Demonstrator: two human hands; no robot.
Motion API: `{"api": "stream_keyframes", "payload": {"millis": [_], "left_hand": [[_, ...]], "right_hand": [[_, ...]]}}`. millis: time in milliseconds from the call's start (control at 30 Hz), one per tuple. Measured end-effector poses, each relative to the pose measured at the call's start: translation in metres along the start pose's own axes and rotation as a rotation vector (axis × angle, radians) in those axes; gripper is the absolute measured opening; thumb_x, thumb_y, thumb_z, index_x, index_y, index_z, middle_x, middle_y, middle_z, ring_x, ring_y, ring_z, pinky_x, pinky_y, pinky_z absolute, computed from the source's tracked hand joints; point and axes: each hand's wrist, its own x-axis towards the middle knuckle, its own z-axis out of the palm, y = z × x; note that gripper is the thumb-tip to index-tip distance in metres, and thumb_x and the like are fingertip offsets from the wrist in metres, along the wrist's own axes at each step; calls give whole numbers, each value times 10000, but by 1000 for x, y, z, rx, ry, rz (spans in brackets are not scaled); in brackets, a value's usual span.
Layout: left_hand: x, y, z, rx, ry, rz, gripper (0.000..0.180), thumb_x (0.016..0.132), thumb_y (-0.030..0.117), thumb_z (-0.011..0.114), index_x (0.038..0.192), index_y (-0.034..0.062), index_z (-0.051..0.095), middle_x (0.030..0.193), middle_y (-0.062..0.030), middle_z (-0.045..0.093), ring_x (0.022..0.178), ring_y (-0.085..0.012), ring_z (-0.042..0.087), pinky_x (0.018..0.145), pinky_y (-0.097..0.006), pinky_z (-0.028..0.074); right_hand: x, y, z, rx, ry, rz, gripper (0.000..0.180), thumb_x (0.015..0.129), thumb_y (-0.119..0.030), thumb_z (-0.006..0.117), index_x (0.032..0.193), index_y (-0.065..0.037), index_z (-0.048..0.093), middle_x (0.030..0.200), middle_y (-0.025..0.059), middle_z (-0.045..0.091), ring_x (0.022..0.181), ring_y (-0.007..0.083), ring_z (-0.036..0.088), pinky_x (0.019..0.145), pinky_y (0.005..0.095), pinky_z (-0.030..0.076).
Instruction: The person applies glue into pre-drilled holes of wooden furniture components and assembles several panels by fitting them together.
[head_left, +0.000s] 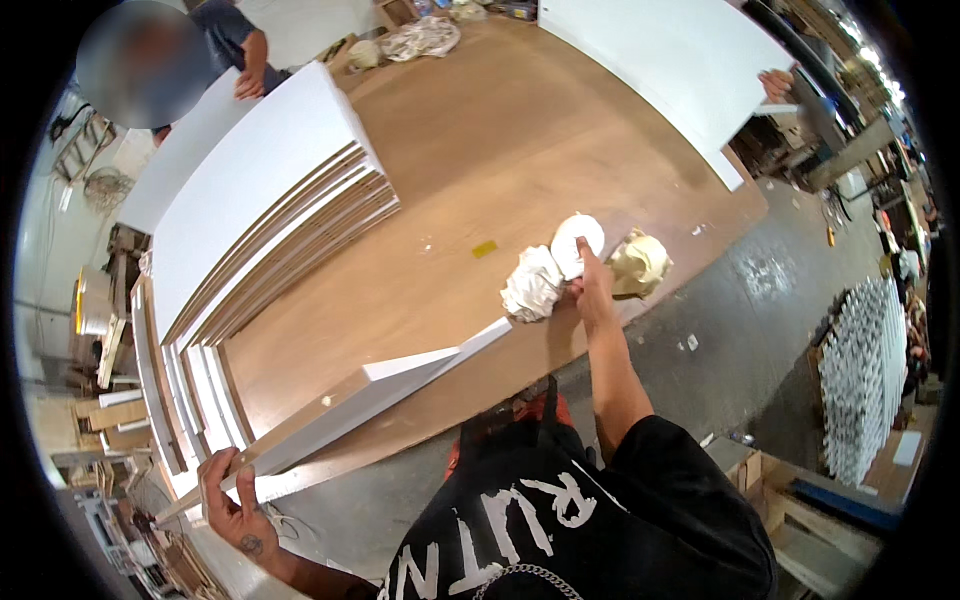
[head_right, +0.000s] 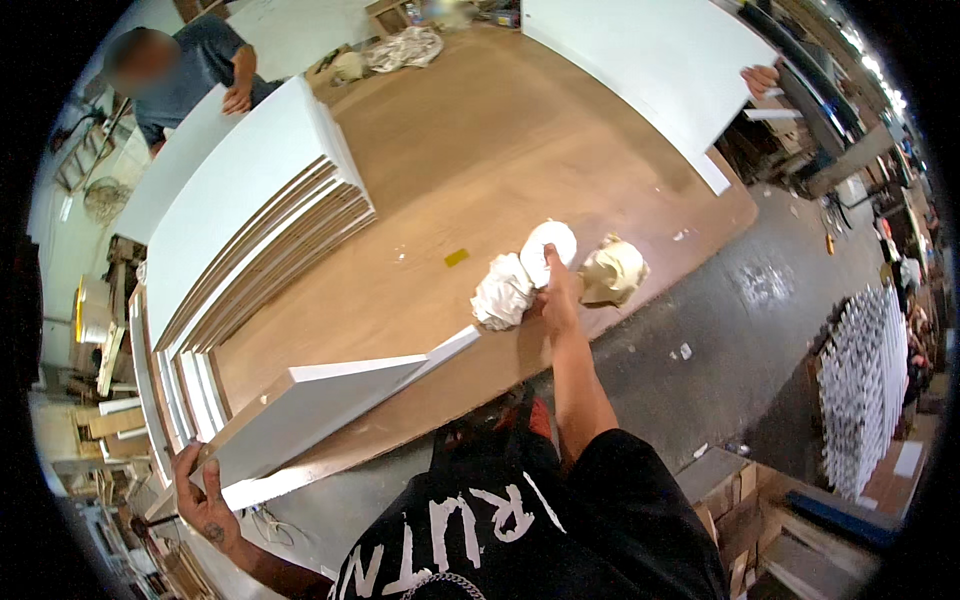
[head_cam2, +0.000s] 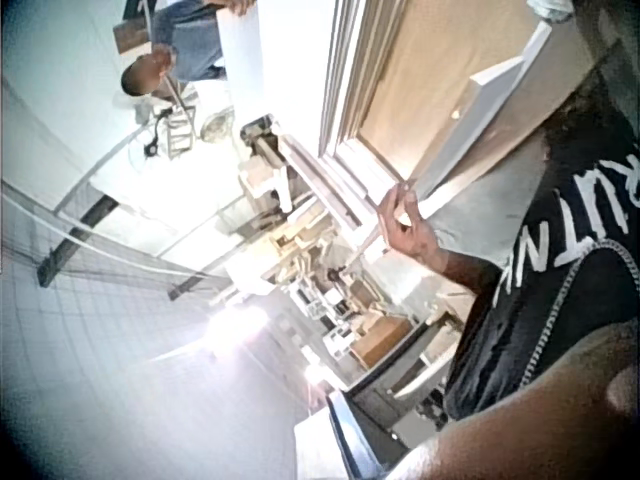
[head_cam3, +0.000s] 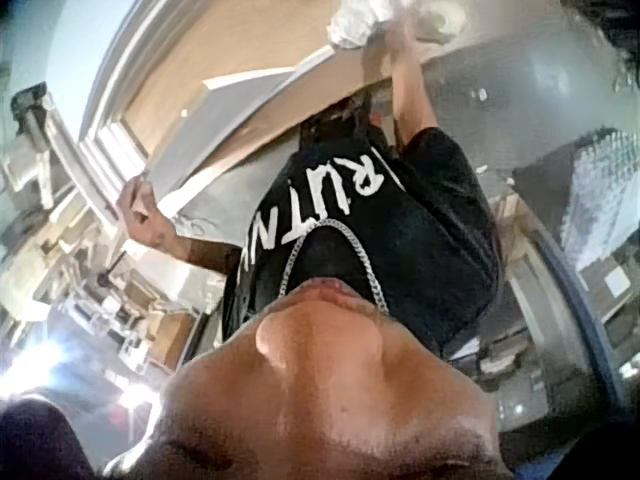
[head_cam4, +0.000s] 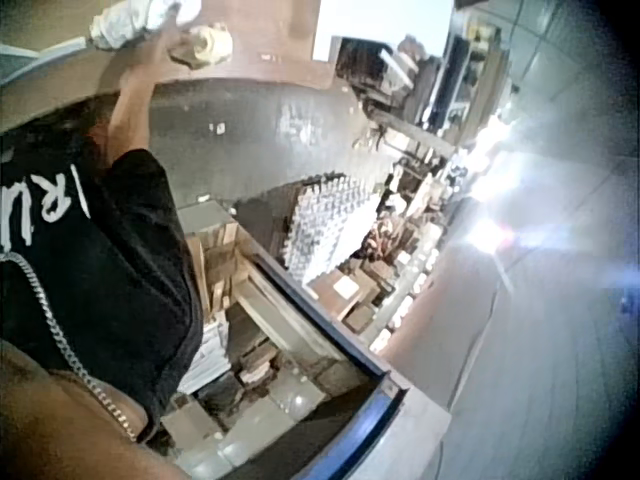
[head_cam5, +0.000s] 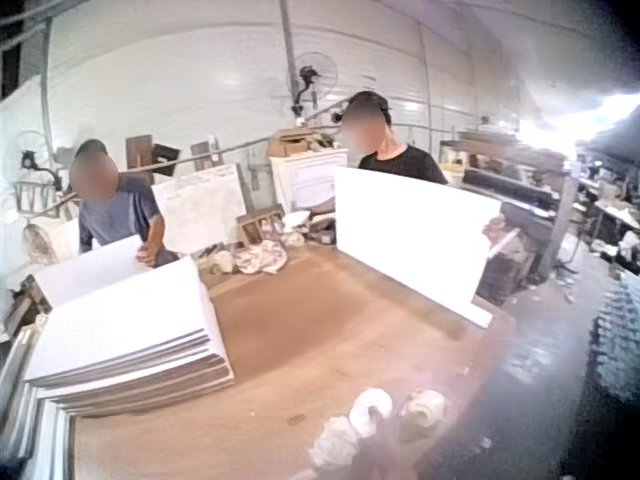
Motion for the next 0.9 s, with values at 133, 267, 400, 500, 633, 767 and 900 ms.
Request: {"api": "stream_keyframes", "payload": {"millis": [133, 267, 400, 500, 633, 767, 900], "left_hand": [[8, 5, 7, -32, -11, 33, 210, 817, 55, 644, 1014, -14, 616, 985, -121, 603, 943, -228, 546, 826, -314, 424], [4, 9, 2, 17, -10, 46, 202, 807, 67, 652, 991, -12, 624, 956, -119, 608, 910, -236, 559, 814, -321, 437], [8, 15, 5, -1, 8, 18, 210, 806, 109, 670, 974, -10, 630, 922, -119, 616, 892, -244, 566, 822, -327, 442], [11, 18, 3, 60, 2, 29, 222, 806, 144, 678, 973, 5, 636, 916, -120, 630, 874, -249, 583, 813, -331, 452], [13, 10, -8, 34, -15, 81, 228, 803, 193, 683, 951, 23, 649, 883, -126, 654, 857, -271, 618, 769, -342, 479], [34, 6, -14, 80, -171, 132, 180, 798, 167, 665, 930, 46, 644, 882, -99, 645, 853, -290, 602, 764, -361, 474], [42, -32, -39, 175, -285, 354, 224, 842, 223, 612, 967, 38, 605, 905, -112, 615, 921, -277, 573, 952, -416, 350]], "right_hand": [[60, 12, 10, -748, 493, -395, 591, 681, -436, 739, 857, 119, 637, 719, 135, 634, 631, 236, 608, 558, 349, 453], [51, -11, 34, -713, 313, -496, 585, 652, -386, 747, 895, 131, 618, 789, 158, 643, 714, 264, 640, 613, 332, 478], [67, -27, 24, -150, -234, -96, 540, 735, -281, 689, 1133, 44, 524, 1026, 136, 604, 990, 255, 595, 730, 394, 514], [54, -37, 29, 297, -405, 156, 361, 898, -208, 521, 1234, -85, 473, 1155, 88, 560, 1074, 246, 552, 865, 426, 492], [15, -54, 46, 581, -757, 57, 361, 904, -189, 509, 1235, -49, 478, 1226, 79, 547, 1128, 242, 529, 964, 406, 431], [-77, -125, 44, 744, -1023, -10, 624, 842, -294, 588, 1348, -72, 300, 1333, 156, 372, 1193, 286, 435, 947, 431, 423], [-166, -145, 51, 805, -1562, 88, 770, 812, -354, 627, 1429, -144, 216, 1429, 202, 233, 1248, 315, 360, 939, 468, 414]]}}
